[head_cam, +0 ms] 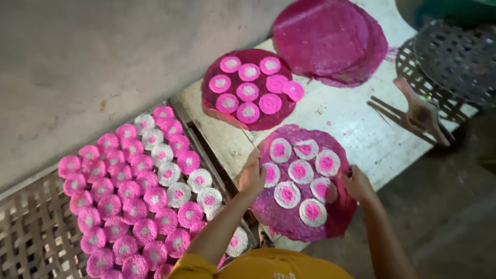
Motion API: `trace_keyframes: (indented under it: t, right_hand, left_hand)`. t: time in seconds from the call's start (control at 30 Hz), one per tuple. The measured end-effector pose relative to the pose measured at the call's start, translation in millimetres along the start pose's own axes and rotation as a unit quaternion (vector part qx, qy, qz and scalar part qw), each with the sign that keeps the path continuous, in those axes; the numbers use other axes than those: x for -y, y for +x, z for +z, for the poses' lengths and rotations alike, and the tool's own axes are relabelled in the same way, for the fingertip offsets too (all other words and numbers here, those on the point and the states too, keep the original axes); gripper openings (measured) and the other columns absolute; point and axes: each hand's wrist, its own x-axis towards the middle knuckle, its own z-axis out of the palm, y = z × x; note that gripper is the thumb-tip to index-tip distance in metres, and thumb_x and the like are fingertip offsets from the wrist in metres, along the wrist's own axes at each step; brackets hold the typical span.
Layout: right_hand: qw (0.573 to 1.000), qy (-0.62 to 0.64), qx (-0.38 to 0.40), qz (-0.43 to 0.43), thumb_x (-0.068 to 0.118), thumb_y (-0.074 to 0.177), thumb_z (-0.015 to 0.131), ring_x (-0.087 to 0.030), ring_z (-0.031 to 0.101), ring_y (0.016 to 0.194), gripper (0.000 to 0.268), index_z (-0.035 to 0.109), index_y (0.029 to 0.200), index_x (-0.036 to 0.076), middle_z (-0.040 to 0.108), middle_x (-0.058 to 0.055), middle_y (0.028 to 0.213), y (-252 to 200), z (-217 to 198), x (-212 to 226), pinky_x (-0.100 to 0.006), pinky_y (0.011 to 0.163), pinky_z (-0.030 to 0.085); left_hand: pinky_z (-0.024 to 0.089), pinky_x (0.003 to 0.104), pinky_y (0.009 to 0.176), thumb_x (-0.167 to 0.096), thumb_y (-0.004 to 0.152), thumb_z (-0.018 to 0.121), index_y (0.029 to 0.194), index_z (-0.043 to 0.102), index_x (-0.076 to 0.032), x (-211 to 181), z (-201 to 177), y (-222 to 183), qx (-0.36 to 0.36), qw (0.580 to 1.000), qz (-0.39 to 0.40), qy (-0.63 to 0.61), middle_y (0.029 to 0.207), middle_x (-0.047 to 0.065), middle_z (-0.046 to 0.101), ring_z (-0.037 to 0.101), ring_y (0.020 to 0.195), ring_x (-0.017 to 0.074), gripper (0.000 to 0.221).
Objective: The person is arranging pink and green circular disks onto a mesh rack by hand, placing them one by one to form rows.
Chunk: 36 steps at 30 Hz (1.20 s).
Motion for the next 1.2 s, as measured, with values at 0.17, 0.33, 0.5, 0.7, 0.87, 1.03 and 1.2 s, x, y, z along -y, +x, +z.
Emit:
trace_keyframes:
  t: [0.17,0.33,0.5,0.7,0.87,1.03,1.2]
  right_hand:
    - [0.965,0.252,0.038,-0.062,0.011,0.098,0.061,-0.012,0.058,0.089,0.020,0.067,0.114,0.000,0.070,-0.005,0.097,-6,-38,50,-0.029,0.079,0.050]
    - [0.948,0.280,0.050,-0.139,0.010,0.101,0.062,-0.011,0.056,0.095,0.019,0.066,0.115,-0.001,0.067,-0.003,0.101,50,-88,134,-0.027,0.084,0.048]
    - [0.924,0.301,0.047,-0.229,0.014,0.099,0.062,-0.012,0.058,0.104,0.031,0.062,0.126,-0.001,0.068,-0.004,0.113,163,-76,200,-0.028,0.091,0.047]
    - [0.991,-0.005,0.035,-0.130,0.036,0.105,0.056,-0.036,0.065,0.116,0.045,0.066,0.131,0.001,0.069,-0.023,0.127,302,21,235,-0.046,0.102,0.050]
    - [0.986,-0.149,-0.033,-0.069,0.049,0.095,0.060,-0.051,0.054,0.122,0.058,0.067,0.125,0.000,0.059,-0.030,0.131,348,69,224,-0.061,0.099,0.043]
    - [0.998,0.040,-0.014,-0.049,0.036,0.096,0.075,-0.046,0.064,0.111,0.055,0.066,0.121,-0.012,0.067,-0.036,0.118,360,71,229,-0.049,0.095,0.051]
    - [0.980,0.187,0.058,-0.039,0.012,0.090,0.072,-0.030,0.068,0.100,0.042,0.065,0.128,-0.006,0.073,-0.023,0.114,352,66,248,-0.042,0.081,0.054]
  left_hand:
    - [0.050,0.048,0.102,-0.037,0.108,0.050,0.140,0.054,0.003,-10,-5,4,-0.097,0.981,0.127,-0.109,0.125,0.031,0.065,0.064,0.116,0.0439,0.051]
    - [0.050,0.047,0.098,-0.042,0.105,0.049,0.139,0.060,-0.006,-21,-60,46,-0.064,0.987,-0.006,-0.148,0.113,0.025,0.071,0.069,0.106,0.0381,0.051]
    - [0.055,0.048,0.085,-0.045,0.099,0.049,0.149,0.048,-0.008,9,-141,136,-0.134,0.975,-0.058,-0.170,0.102,0.029,0.072,0.072,0.095,0.0391,0.062]
    - [0.046,0.053,0.100,-0.049,0.099,0.061,0.137,0.051,-0.003,74,-135,235,-0.246,0.963,-0.105,0.016,0.130,0.032,0.058,0.057,0.119,0.0473,0.060]
    - [0.049,0.051,0.094,-0.032,0.089,0.068,0.145,0.040,-0.001,103,-99,259,-0.260,0.943,-0.204,-0.037,0.137,0.032,0.052,0.055,0.119,0.0473,0.069]
    - [0.055,0.048,0.096,-0.023,0.093,0.063,0.144,0.049,-0.005,99,-87,269,-0.241,0.934,-0.231,-0.128,0.121,0.027,0.068,0.068,0.109,0.0409,0.056]
    - [0.058,0.049,0.087,-0.022,0.094,0.061,0.132,0.056,-0.006,94,-93,261,-0.232,0.932,-0.194,-0.198,0.110,0.023,0.071,0.072,0.101,0.0397,0.041]
